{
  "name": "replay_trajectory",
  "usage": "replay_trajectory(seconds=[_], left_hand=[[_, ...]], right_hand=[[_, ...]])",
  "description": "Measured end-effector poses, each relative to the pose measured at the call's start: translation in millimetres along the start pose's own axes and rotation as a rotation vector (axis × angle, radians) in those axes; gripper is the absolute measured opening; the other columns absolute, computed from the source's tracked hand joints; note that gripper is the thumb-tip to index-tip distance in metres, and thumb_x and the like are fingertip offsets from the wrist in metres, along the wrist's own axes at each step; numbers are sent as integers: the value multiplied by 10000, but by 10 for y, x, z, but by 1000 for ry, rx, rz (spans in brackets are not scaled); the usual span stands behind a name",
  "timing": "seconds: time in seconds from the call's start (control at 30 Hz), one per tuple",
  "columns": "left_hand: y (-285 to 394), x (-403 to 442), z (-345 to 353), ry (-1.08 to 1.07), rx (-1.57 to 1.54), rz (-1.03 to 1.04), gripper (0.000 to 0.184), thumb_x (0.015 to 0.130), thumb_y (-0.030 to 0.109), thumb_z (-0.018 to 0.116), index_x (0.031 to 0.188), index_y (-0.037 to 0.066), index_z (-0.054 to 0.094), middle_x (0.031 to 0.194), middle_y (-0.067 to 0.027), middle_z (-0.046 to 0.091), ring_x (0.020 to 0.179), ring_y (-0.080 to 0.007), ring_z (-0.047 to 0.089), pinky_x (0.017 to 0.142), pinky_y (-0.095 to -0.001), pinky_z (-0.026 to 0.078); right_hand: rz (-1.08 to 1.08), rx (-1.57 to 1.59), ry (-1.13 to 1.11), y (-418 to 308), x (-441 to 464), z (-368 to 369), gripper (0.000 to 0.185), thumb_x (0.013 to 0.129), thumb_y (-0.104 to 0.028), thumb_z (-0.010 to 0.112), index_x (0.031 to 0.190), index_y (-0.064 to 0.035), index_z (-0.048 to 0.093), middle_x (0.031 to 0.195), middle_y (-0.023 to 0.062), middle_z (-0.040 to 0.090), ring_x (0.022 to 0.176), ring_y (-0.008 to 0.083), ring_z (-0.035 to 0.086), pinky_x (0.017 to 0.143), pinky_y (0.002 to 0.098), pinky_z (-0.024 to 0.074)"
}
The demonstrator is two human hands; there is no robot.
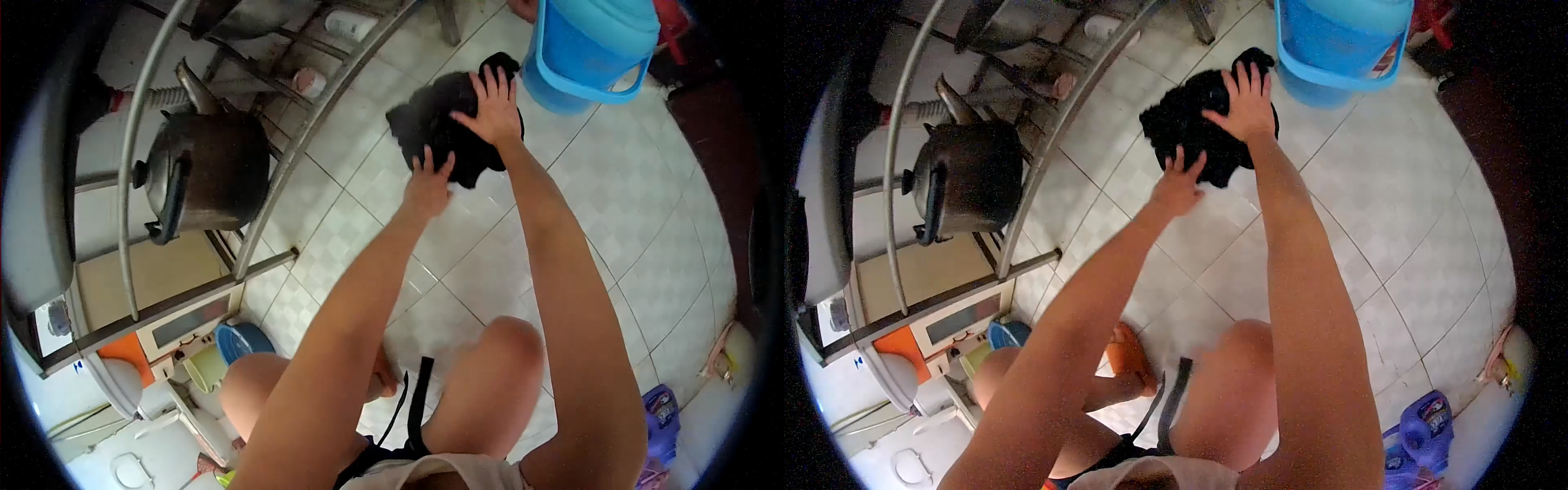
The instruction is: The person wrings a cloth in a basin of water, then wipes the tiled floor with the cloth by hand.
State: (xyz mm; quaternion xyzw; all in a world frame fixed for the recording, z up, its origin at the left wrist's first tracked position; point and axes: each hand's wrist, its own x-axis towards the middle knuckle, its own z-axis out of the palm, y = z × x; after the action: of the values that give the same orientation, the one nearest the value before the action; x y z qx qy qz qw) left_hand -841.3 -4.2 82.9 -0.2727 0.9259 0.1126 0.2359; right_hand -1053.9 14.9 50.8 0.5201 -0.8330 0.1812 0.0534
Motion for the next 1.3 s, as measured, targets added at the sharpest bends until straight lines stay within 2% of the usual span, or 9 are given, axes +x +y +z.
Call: replay_trajectory(seconds=[0.1, 0.23, 0.43, 0.57, 0.63, 0.73, 1.03, 1.2, 1.3], left_hand=[[118, -74, -52, -122, -77, -41, 820, 860, 454, 598, 1507, 230, 148, 1500, -323, 118, 1354, -518, 209, 1117, -493, 240], [184, -67, 12, -76, 7, -29, 822, 848, 556, 571, 1506, 303, 148, 1513, -319, 77, 1336, -580, 164, 1100, -559, 218], [365, 17, -80, -118, 9, 212, 759, 805, 544, 630, 1457, 324, 311, 1484, -316, 188, 1309, -625, 135, 1064, -651, 200], [351, 80, -122, -204, -25, 244, 792, 777, 532, 667, 1455, 337, 304, 1505, -296, 126, 1305, -637, 113, 1041, -669, 236], [364, 166, -205, -324, -38, 209, 818, 765, 536, 680, 1458, 349, 288, 1524, -281, 68, 1307, -642, 89, 1036, -670, 251], [390, 152, -250, -359, -70, 177, 819, 764, 542, 680, 1457, 363, 283, 1528, -276, 47, 1310, -645, 56, 1039, -664, 252], [436, -9, -351, -255, -196, 144, 677, 790, 365, 717, 1398, 310, 423, 1520, -278, 115, 1329, -614, 91, 1046, -667, 251], [370, 4, -88, -233, -125, 124, 697, 798, 418, 689, 1419, 338, 382, 1522, -282, 100, 1332, -616, 48, 1049, -669, 232], [417, 13, -61, -224, -95, 105, 682, 817, 439, 651, 1428, 332, 368, 1525, -262, 107, 1339, -600, 40, 1056, -662, 220]], right_hand=[[-122, 87, -13, 128, -219, -33, 849, 777, -605, 597, 1427, -118, 347, 1492, 157, 274, 1396, 371, 179, 1129, 542, 146], [-137, 97, -113, 229, -754, -344, 821, 779, -528, 629, 1429, -116, 343, 1499, 143, 270, 1403, 358, 176, 1139, 523, 154], [-87, 84, -300, 364, -1359, -795, 877, 737, -410, 706, 1457, -132, 289, 1529, 138, 211, 1416, 355, 149, 1150, 499, 161], [-74, 33, -507, 340, -1229, -971, 934, 725, -374, 713, 1479, -105, 231, 1522, 175, 225, 1415, 382, 140, 1137, 473, 197], [-89, -78, -685, 372, -1164, -1240, 894, 736, -369, 706, 1473, -136, 255, 1450, 171, 351, 1308, 354, 359, 1048, 468, 342], [65, -43, -918, 568, -1021, -1889, 774, 770, -332, 687, 1426, -124, 333, 1285, 160, 523, 1155, 331, 525, 951, 455, 439], [443, 91, -270, 1859, -973, -3354, 376, 838, -254, 641, 1165, -74, 594, 1044, 126, 676, 903, 260, 666, 803, 381, 525], [471, 129, 169, 2571, -597, -3880, 272, 860, -203, 621, 1094, -65, 621, 938, 124, 687, 816, 254, 673, 729, 364, 531], [395, 87, 254, 2752, -299, -4117, 216, 877, -173, 602, 1057, -58, 631, 897, 126, 686, 763, 252, 673, 694, 355, 530]])
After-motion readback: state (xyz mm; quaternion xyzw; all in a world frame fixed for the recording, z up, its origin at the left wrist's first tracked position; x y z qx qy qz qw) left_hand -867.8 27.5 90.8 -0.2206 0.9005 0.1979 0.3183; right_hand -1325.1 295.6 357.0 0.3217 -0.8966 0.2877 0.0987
